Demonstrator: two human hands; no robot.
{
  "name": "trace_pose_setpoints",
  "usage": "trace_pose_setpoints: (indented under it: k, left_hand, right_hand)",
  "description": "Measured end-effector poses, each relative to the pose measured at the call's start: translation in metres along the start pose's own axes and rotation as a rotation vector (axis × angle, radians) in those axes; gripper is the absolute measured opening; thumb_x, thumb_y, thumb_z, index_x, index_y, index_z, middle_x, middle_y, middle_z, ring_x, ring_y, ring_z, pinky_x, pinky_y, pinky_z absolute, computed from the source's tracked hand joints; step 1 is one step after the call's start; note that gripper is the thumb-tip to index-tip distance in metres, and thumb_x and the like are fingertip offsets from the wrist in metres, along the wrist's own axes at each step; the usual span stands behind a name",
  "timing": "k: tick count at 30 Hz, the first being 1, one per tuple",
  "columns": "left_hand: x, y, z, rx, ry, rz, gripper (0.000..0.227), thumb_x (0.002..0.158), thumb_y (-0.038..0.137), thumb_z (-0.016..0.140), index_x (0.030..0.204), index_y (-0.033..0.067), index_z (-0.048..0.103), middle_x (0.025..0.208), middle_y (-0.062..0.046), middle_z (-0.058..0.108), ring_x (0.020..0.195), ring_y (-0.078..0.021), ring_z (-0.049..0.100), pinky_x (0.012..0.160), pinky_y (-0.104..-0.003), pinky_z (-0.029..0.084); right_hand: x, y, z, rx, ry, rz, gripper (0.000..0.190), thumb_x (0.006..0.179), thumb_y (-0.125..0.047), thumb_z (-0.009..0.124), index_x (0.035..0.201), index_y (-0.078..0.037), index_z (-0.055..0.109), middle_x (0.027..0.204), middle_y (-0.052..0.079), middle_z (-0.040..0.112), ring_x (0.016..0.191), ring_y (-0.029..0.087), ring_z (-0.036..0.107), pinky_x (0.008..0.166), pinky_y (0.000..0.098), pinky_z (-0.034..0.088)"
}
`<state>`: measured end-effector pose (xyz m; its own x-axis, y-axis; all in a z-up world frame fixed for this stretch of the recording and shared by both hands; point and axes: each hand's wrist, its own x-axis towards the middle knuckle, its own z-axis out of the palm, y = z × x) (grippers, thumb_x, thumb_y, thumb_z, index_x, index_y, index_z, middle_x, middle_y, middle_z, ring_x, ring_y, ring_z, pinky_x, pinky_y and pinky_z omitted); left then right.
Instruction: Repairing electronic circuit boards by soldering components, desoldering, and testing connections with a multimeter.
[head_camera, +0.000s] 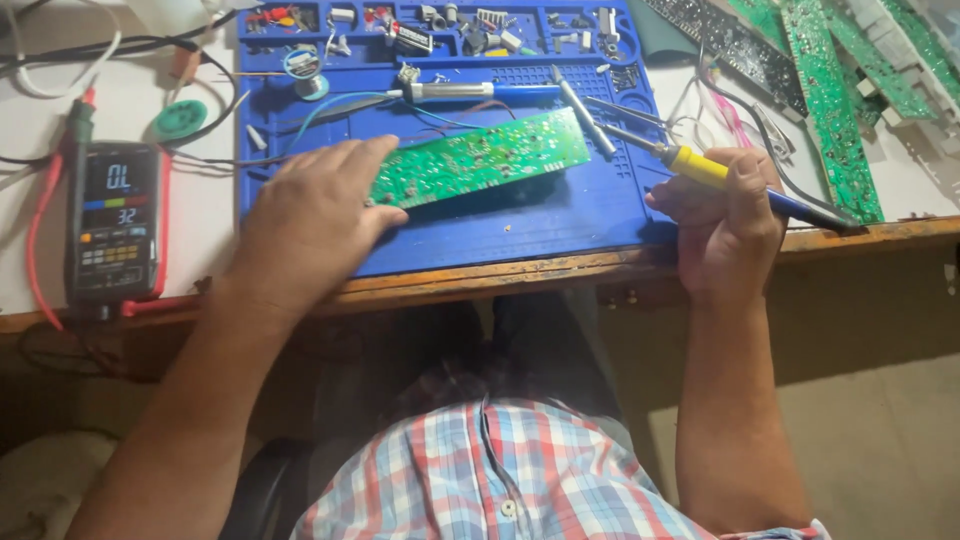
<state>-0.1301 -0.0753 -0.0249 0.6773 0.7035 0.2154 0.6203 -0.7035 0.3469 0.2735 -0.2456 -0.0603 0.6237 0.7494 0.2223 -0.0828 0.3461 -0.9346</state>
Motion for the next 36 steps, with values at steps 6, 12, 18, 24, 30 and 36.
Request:
trace_pose_setpoints:
  k: [6, 12, 18, 24, 30, 36]
  left_hand:
    - [-0.001, -0.018, -0.007, 0.076, 0.083, -0.012, 0.082, 0.096, 0.034, 0.091, 0.166, 0.0024, 0.066, 0.158, -0.024, 0.077, 0.140, -0.0488, 0.070, 0.117, -0.062, 0.051]
    - [0.009, -0.004, -0.011, 0.240, 0.199, 0.129, 0.087, 0.102, 0.052, 0.089, 0.171, -0.0003, 0.077, 0.163, -0.022, 0.084, 0.144, -0.0439, 0.079, 0.123, -0.056, 0.058]
    - [0.080, 0.103, -0.045, 0.137, 0.231, 0.510, 0.055, 0.110, 0.040, 0.092, 0.151, 0.0039, 0.084, 0.145, -0.015, 0.090, 0.125, -0.0395, 0.084, 0.117, -0.055, 0.062]
    - [0.211, 0.198, -0.025, 0.256, 0.016, 0.736, 0.038, 0.110, 0.045, 0.082, 0.127, 0.0124, 0.074, 0.117, -0.009, 0.084, 0.104, -0.0465, 0.080, 0.091, -0.061, 0.063]
    - [0.324, 0.286, 0.059, 0.366, -0.256, 0.851, 0.031, 0.105, 0.044, 0.079, 0.125, 0.0203, 0.078, 0.115, -0.004, 0.084, 0.120, -0.0389, 0.080, 0.100, -0.057, 0.059]
    - [0.368, 0.349, 0.144, 0.343, -0.184, 1.175, 0.036, 0.096, 0.006, 0.076, 0.130, 0.0147, 0.077, 0.133, -0.011, 0.082, 0.134, -0.0361, 0.073, 0.113, -0.064, 0.051]
  right_hand:
    - [0.001, 0.005, 0.002, 0.019, 0.048, 0.043, 0.041, 0.102, -0.036, 0.071, 0.129, -0.006, 0.068, 0.095, 0.028, 0.083, 0.082, 0.042, 0.085, 0.083, 0.0489, 0.075]
    - [0.001, 0.000, 0.005, 0.055, 0.061, 0.034, 0.032, 0.095, -0.025, 0.078, 0.111, 0.003, 0.076, 0.094, 0.020, 0.079, 0.082, 0.034, 0.086, 0.074, 0.0396, 0.072]
    - [-0.004, -0.005, 0.006, 0.114, -0.125, 0.126, 0.033, 0.112, -0.029, 0.075, 0.123, 0.002, 0.073, 0.104, 0.031, 0.084, 0.087, 0.043, 0.089, 0.082, 0.0430, 0.075]
    - [-0.010, -0.039, 0.010, -0.027, -0.281, 0.106, 0.028, 0.115, -0.030, 0.072, 0.124, -0.004, 0.073, 0.100, 0.019, 0.088, 0.095, 0.026, 0.086, 0.090, 0.0361, 0.068]
    - [-0.005, -0.050, 0.004, -0.158, -0.372, 0.035, 0.016, 0.112, -0.019, 0.073, 0.114, -0.004, 0.080, 0.111, 0.011, 0.082, 0.096, 0.023, 0.078, 0.089, 0.0350, 0.065]
    - [-0.001, -0.048, -0.003, -0.153, -0.451, -0.045, 0.028, 0.119, -0.026, 0.067, 0.128, -0.002, 0.080, 0.123, 0.015, 0.082, 0.112, 0.034, 0.084, 0.104, 0.0445, 0.069]
